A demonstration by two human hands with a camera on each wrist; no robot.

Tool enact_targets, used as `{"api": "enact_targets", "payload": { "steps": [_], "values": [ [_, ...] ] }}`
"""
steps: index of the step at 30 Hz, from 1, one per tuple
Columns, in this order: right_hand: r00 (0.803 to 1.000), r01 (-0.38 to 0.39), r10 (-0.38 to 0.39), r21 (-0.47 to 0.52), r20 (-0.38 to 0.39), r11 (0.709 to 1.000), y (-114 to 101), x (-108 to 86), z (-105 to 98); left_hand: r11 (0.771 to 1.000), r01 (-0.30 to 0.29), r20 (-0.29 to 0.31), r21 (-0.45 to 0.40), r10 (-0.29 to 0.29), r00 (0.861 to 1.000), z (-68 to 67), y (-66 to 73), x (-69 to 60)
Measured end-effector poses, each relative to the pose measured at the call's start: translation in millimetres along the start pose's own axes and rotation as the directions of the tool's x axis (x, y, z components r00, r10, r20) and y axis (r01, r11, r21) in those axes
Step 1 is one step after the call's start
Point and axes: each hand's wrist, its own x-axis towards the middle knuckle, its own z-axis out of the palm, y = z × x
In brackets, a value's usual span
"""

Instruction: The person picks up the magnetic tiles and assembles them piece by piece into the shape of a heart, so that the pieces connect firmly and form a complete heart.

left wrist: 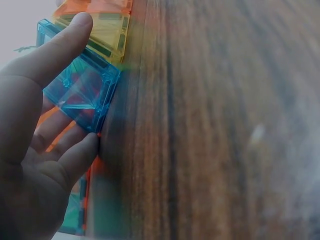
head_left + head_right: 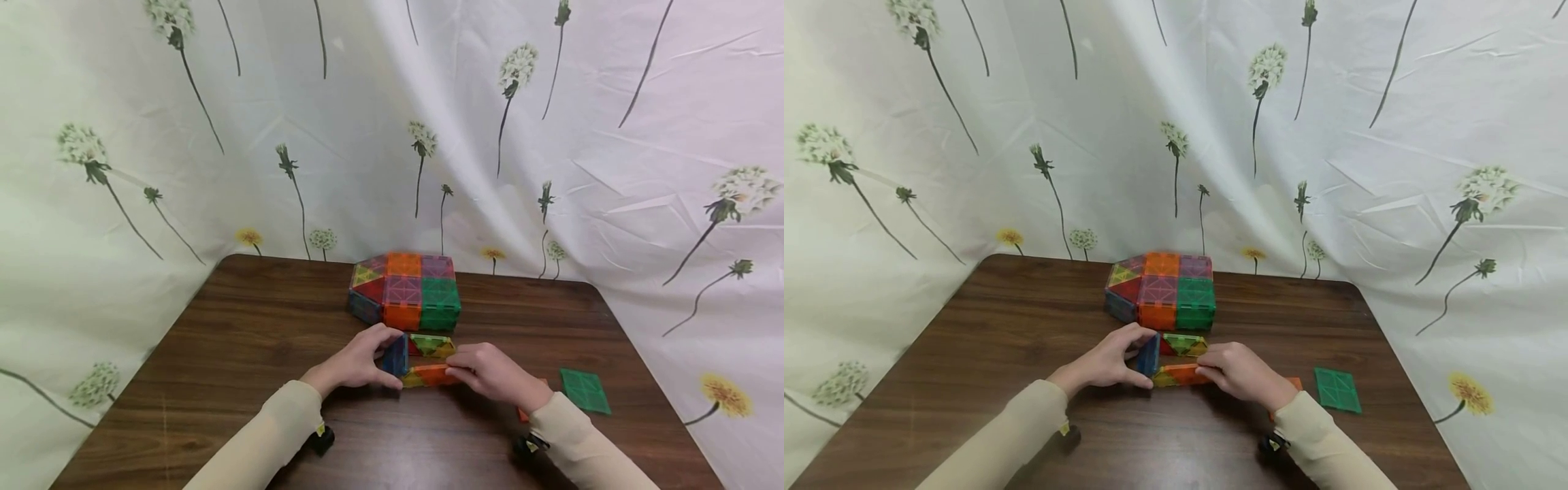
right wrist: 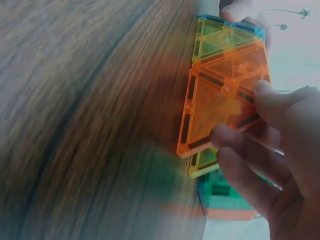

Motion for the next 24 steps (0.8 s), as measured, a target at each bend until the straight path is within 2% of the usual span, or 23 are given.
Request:
{"api": "enact_targets", "payload": {
  "steps": [13, 19, 24],
  "values": [
    [0.998, -0.068, 0.068, -0.008, 0.015, 0.998, -16.0, 3.2, 2.9, 1.000, 0.007, 0.007, 0.006, -0.007, 1.000, -1.4, -0.8, 0.7],
    [0.996, -0.089, 0.089, -0.007, 0.015, 0.996, -18.3, 2.1, 3.0, 0.999, -0.003, 0.023, 0.039, 0.002, 1.000, -1.9, 0.2, 1.2],
    [0.988, -0.142, 0.136, 0.085, 0.071, 0.986, -15.2, -3.2, -3.8, 0.999, -0.014, 0.031, 0.032, 0.013, 0.999, -2.6, -0.8, 0.4]
  ]
}}
